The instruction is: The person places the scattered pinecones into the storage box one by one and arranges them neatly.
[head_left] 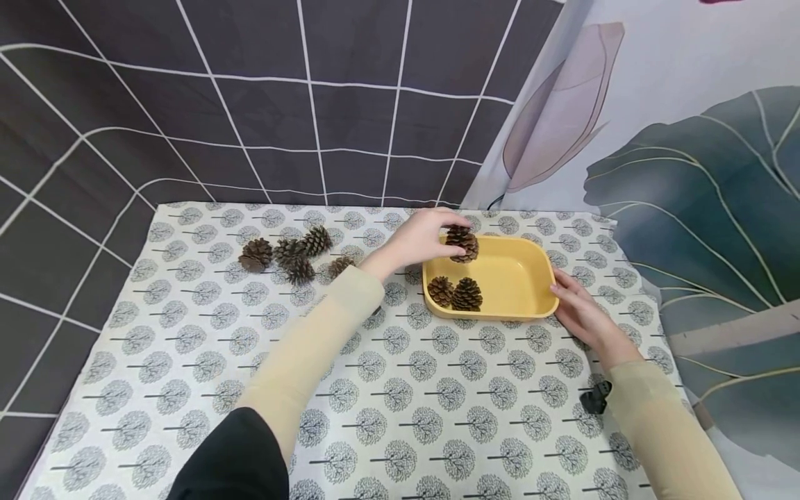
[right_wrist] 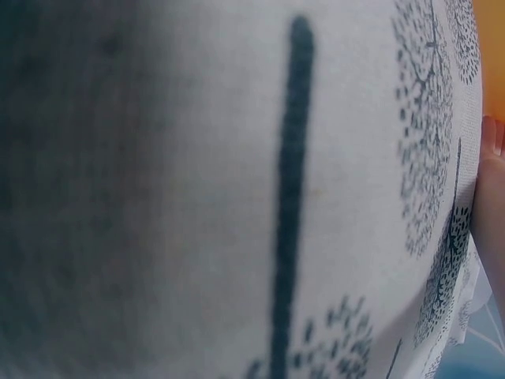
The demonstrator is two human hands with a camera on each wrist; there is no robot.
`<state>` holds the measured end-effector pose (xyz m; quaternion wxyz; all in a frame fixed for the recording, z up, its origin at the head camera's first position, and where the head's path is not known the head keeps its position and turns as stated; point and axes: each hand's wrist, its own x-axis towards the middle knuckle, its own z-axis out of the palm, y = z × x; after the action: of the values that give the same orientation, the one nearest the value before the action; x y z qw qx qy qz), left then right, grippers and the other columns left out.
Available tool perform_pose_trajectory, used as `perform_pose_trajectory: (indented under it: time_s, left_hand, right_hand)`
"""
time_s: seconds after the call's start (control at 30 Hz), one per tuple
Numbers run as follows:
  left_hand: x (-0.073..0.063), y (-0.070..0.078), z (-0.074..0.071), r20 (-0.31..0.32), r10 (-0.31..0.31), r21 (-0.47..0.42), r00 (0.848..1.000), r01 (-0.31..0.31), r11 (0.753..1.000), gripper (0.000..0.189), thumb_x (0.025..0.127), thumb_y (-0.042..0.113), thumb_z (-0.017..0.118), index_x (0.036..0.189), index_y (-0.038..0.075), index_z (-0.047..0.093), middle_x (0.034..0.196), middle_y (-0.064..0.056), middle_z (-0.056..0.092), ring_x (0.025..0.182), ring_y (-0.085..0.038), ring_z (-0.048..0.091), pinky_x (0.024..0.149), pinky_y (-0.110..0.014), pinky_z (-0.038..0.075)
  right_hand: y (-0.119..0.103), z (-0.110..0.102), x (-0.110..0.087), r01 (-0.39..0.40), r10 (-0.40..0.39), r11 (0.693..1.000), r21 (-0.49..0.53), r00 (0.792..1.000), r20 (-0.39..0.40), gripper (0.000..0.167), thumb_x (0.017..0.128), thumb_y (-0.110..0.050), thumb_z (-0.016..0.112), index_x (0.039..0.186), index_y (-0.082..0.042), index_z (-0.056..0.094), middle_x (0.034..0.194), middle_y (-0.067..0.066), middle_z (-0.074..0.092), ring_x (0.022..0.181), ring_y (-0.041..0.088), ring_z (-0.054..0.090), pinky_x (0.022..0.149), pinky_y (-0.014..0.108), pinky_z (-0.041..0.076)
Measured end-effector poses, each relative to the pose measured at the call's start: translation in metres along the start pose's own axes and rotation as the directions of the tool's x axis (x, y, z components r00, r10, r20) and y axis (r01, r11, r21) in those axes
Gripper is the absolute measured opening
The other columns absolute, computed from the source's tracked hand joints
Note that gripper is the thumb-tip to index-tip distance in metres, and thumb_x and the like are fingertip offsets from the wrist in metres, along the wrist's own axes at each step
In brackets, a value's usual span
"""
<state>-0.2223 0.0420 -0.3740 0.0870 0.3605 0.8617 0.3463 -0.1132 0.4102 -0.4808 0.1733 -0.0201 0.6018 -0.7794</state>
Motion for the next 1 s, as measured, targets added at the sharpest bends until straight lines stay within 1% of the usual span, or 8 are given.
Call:
perform_pose_trajectory:
  time_s: [0.1,0.23,0.37,0.47,0.63,0.77,0.9,1.0]
  left_hand:
    - [0.005,0.006,0.008,0.013,0.033,0.008,0.999,-0.033,0.999,0.057,0.093,0.029,0.083,0.144,0.011,0.065,0.153,-0.007,0.063,0.146,-0.023,0.056,0.131,-0.037,0.036]
    - [0.011,0.012,0.021,0.027,0.062,0.021,0.998,-0.062,0.998,0.058,0.094,0.032,0.083,0.145,0.013,0.064,0.152,-0.007,0.064,0.144,-0.023,0.057,0.131,-0.039,0.038]
    - [0.015,0.019,0.034,0.048,0.053,0.031,0.997,-0.054,0.998,0.060,0.095,0.035,0.082,0.147,0.015,0.062,0.155,-0.005,0.061,0.145,-0.021,0.056,0.130,-0.039,0.038]
    - [0.017,0.023,0.043,0.062,0.056,0.037,0.996,-0.058,0.998,0.060,0.095,0.035,0.082,0.148,0.016,0.062,0.157,-0.005,0.060,0.147,-0.021,0.055,0.130,-0.035,0.038]
    - [0.019,0.029,0.059,0.078,0.095,0.041,0.992,-0.099,0.994,0.057,0.095,0.032,0.082,0.146,0.013,0.063,0.155,-0.005,0.062,0.148,-0.019,0.053,0.130,-0.028,0.036]
    - [0.022,0.031,0.070,0.093,0.113,0.046,0.989,-0.118,0.992,0.055,0.095,0.030,0.082,0.144,0.012,0.064,0.151,-0.003,0.064,0.145,-0.016,0.056,0.129,-0.022,0.035]
    - [0.024,0.030,0.079,0.105,0.127,0.040,0.986,-0.132,0.990,0.055,0.094,0.028,0.083,0.143,0.011,0.065,0.148,-0.003,0.066,0.142,-0.017,0.059,0.127,-0.024,0.039]
    - [0.025,0.030,0.085,0.111,0.129,0.052,0.985,-0.136,0.989,0.054,0.094,0.028,0.083,0.142,0.012,0.066,0.147,-0.003,0.067,0.140,-0.017,0.060,0.127,-0.025,0.040]
  right_hand:
    - [0.000,0.000,0.000,-0.007,0.007,1.000,-0.006,1.000,-0.008,0.043,0.112,-0.005,0.043,0.153,-0.019,0.041,0.144,-0.016,0.051,0.127,0.000,0.061,0.110,0.012,0.050]
    - [0.000,0.000,-0.001,-0.009,0.009,1.000,-0.012,1.000,-0.017,0.046,0.112,-0.006,0.044,0.156,-0.018,0.039,0.143,-0.017,0.051,0.127,-0.001,0.061,0.110,0.012,0.050]
    - [0.000,0.001,-0.001,-0.001,0.001,1.000,-0.015,1.000,-0.013,0.041,0.112,-0.005,0.043,0.150,-0.023,0.046,0.144,-0.017,0.053,0.126,0.000,0.061,0.109,0.012,0.051]
    - [0.000,0.001,0.000,0.008,-0.008,1.000,-0.009,1.000,-0.008,0.038,0.112,-0.005,0.043,0.143,-0.026,0.050,0.144,-0.016,0.054,0.126,0.001,0.061,0.109,0.012,0.051]
    - [0.000,0.000,0.001,0.024,-0.024,1.000,0.015,1.000,0.001,0.038,0.112,-0.004,0.042,0.140,-0.027,0.053,0.145,-0.015,0.054,0.127,0.001,0.061,0.109,0.013,0.051]
    - [0.000,0.000,0.000,0.030,-0.030,0.999,0.022,1.000,0.003,0.038,0.112,-0.003,0.043,0.142,-0.026,0.052,0.145,-0.015,0.052,0.127,0.000,0.061,0.109,0.012,0.051]
    - [0.000,0.000,0.000,0.022,-0.022,1.000,0.013,1.000,-0.005,0.041,0.112,-0.004,0.044,0.148,-0.023,0.050,0.143,-0.018,0.053,0.127,-0.002,0.060,0.109,0.011,0.050]
    - [0.001,0.000,0.000,0.022,-0.022,1.000,0.015,1.000,-0.007,0.044,0.112,-0.003,0.043,0.152,-0.021,0.047,0.143,-0.018,0.052,0.128,-0.002,0.060,0.109,0.011,0.050]
